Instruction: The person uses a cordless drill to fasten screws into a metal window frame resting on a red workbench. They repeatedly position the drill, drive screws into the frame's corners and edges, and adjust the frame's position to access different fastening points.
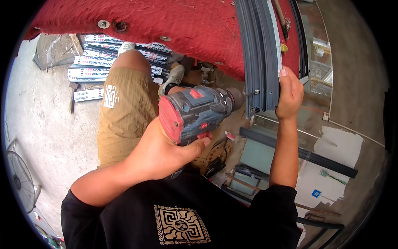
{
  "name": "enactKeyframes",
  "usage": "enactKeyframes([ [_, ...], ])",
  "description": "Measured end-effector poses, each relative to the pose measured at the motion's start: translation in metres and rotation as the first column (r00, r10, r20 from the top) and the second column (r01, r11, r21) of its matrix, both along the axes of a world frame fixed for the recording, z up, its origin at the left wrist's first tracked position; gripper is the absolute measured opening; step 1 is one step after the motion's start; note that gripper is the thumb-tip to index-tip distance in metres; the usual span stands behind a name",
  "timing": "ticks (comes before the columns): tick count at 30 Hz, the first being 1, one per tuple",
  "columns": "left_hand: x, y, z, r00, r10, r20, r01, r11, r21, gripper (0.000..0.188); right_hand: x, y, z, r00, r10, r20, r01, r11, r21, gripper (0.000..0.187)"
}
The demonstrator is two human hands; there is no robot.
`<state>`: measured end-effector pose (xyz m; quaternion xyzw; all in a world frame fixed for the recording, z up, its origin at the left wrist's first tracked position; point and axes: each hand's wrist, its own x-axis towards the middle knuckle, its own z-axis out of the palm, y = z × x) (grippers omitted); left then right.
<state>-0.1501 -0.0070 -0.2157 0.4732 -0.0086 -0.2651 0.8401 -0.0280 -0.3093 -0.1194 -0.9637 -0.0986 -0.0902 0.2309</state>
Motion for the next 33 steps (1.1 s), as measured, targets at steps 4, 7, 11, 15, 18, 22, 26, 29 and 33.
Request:
enactKeyframes([
  [4,-0.006,-0.005,0.002,0.998,0.062,0.010,-0.061,0.998,-0.021,0.030,0.000,0.001,0.001,1.000,0.024,0.003,-0.024,0.999,-0.021,0.035],
  [7,-0.010,-0.009,-0.006,0.987,0.072,0.146,-0.080,0.995,0.054,0.028,0.000,0.000,0.002,1.000,0.023,-0.009,-0.023,0.999,-0.034,0.036],
  [11,-0.010,-0.008,-0.006,0.973,0.030,0.228,-0.057,0.992,0.114,0.027,0.000,-0.001,0.002,1.000,0.017,-0.023,-0.017,1.000,-0.017,0.035],
  [15,-0.010,-0.011,-0.009,0.949,0.088,0.303,-0.129,0.984,0.119,0.027,-0.001,0.000,0.003,1.000,0.013,-0.027,-0.013,1.000,-0.006,0.035],
  [18,-0.010,-0.009,-0.010,0.956,0.069,0.284,-0.103,0.989,0.106,0.029,-0.001,0.002,0.004,1.000,0.012,-0.028,-0.012,1.000,-0.007,0.035],
  [22,-0.011,-0.010,-0.003,0.996,0.071,0.050,-0.070,0.998,-0.004,0.030,-0.001,0.000,0.002,1.000,0.009,-0.027,-0.008,1.000,0.006,0.035],
  [26,-0.007,-0.008,-0.003,0.990,0.090,0.106,-0.085,0.995,-0.046,0.029,-0.001,-0.001,0.001,1.000,-0.003,-0.018,0.003,1.000,0.004,0.034],
  [29,-0.005,-0.008,-0.002,0.987,0.104,0.126,-0.104,0.995,-0.008,0.028,-0.001,0.000,0.001,1.000,0.000,-0.011,0.000,1.000,0.002,0.034],
  [33,-0.004,-0.009,-0.003,0.974,0.133,0.183,-0.143,0.989,0.041,0.030,0.000,-0.002,0.002,1.000,0.014,-0.015,-0.014,1.000,0.007,0.034],
])
